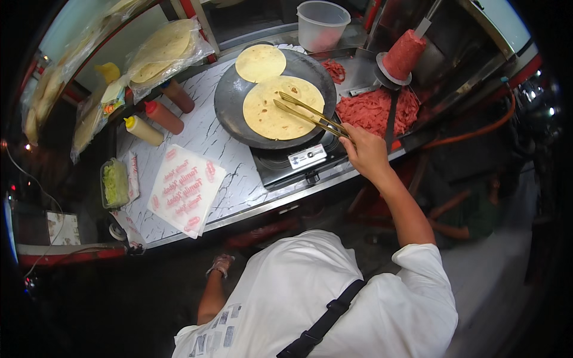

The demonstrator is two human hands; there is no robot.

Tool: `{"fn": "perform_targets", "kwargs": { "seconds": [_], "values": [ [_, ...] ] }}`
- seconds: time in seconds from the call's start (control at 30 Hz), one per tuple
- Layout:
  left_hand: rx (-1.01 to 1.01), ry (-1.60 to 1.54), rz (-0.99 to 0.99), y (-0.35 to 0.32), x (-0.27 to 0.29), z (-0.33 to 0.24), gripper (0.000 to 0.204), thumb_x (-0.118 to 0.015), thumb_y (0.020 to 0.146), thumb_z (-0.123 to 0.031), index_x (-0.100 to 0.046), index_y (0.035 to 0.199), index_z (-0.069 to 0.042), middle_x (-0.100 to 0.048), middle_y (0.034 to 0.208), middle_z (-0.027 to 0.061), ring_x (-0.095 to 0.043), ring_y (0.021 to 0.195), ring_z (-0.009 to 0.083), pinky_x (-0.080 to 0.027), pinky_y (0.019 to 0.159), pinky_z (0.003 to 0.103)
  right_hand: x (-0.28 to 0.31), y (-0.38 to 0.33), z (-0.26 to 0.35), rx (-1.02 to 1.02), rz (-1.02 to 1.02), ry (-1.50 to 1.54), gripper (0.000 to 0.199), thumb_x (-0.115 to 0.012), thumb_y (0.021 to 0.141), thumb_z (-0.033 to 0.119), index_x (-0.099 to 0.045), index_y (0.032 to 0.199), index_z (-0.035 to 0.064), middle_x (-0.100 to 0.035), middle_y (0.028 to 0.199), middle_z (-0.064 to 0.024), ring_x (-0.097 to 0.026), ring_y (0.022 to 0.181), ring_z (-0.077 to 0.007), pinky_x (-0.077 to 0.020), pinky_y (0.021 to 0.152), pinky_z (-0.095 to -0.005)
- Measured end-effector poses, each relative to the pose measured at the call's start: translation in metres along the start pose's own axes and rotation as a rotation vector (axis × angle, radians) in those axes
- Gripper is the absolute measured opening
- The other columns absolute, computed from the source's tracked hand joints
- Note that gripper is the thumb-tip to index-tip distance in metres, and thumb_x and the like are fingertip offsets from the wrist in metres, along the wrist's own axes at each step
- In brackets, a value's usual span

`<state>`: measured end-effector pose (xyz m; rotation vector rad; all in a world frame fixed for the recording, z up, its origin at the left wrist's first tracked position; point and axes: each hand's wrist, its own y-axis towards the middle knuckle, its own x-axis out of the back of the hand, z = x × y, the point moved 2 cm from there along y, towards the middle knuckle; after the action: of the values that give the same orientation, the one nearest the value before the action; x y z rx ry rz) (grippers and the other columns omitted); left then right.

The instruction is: The person cooks tortillas on a flat griddle, then assembles tacos by placing cooked meat, sauce, and cheese onto tortillas. They fold the tortillas, wrap them in paper, and place them into a plastic bag before handing the bag to a customer and handling cash.

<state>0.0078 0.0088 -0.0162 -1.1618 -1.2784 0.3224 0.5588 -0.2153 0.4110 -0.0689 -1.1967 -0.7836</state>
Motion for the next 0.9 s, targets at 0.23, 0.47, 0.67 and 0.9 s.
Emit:
{"fn": "perform_targets", "kwargs": {
  "seconds": [0.23,0.47,0.67,0.9],
  "values": [
    [0.027,-0.328,-0.132,-0.034,0.021,-0.077,0.044,-0.054,0.092,-0.048,-0.073,0.108,-0.011,-0.071,0.117,0.0155,-0.066,0.111,0.0322,-0.051,0.095,0.04,0.019,-0.01,-0.016,0.039,0.061,0.118,0.035,-0.065,0.093,0.022,-0.062,0.124,0.0049,-0.068,0.089,-0.017,-0.069,0.079,-0.035,-0.0537,0.067,-0.0434],
    [0.089,-0.182,-0.134,-0.044,-0.025,-0.061,0.05,-0.039,0.099,-0.047,-0.072,0.111,-0.011,-0.067,0.126,0.0153,-0.06,0.122,0.0326,-0.046,0.104,0.042,0.051,-0.034,-0.053,-0.178,0.112,0.37,0.036,-0.067,0.091,0.014,-0.063,0.123,-0.0013,-0.07,0.092,-0.0232,-0.072,0.083,-0.0353,-0.0535,0.072,-0.0379],
    [-0.025,0.124,-0.029,-0.012,-0.074,0.002,0.049,-0.035,0.101,-0.042,-0.071,0.116,-0.014,-0.065,0.128,0.0146,-0.058,0.123,0.033,-0.045,0.106,0.042,0.054,-0.043,-0.062,-0.119,-0.012,0.3,0.032,-0.065,0.092,0.014,-0.063,0.12,-0.001,-0.069,0.09,-0.0245,-0.071,0.084,-0.0379,-0.0532,0.072,-0.0406],
    [-0.146,-0.01,-0.209,-0.02,-0.062,-0.027,0.042,-0.044,0.098,-0.038,-0.072,0.093,-0.008,-0.072,0.105,0.017,-0.066,0.105,0.0359,-0.053,0.093,0.044,0.045,-0.045,-0.053,-0.053,-0.079,0.206,0.033,-0.066,0.092,0.018,-0.064,0.122,0.0055,-0.069,0.094,-0.0199,-0.068,0.084,-0.0397,-0.0529,0.07,-0.043]
  ]
}}
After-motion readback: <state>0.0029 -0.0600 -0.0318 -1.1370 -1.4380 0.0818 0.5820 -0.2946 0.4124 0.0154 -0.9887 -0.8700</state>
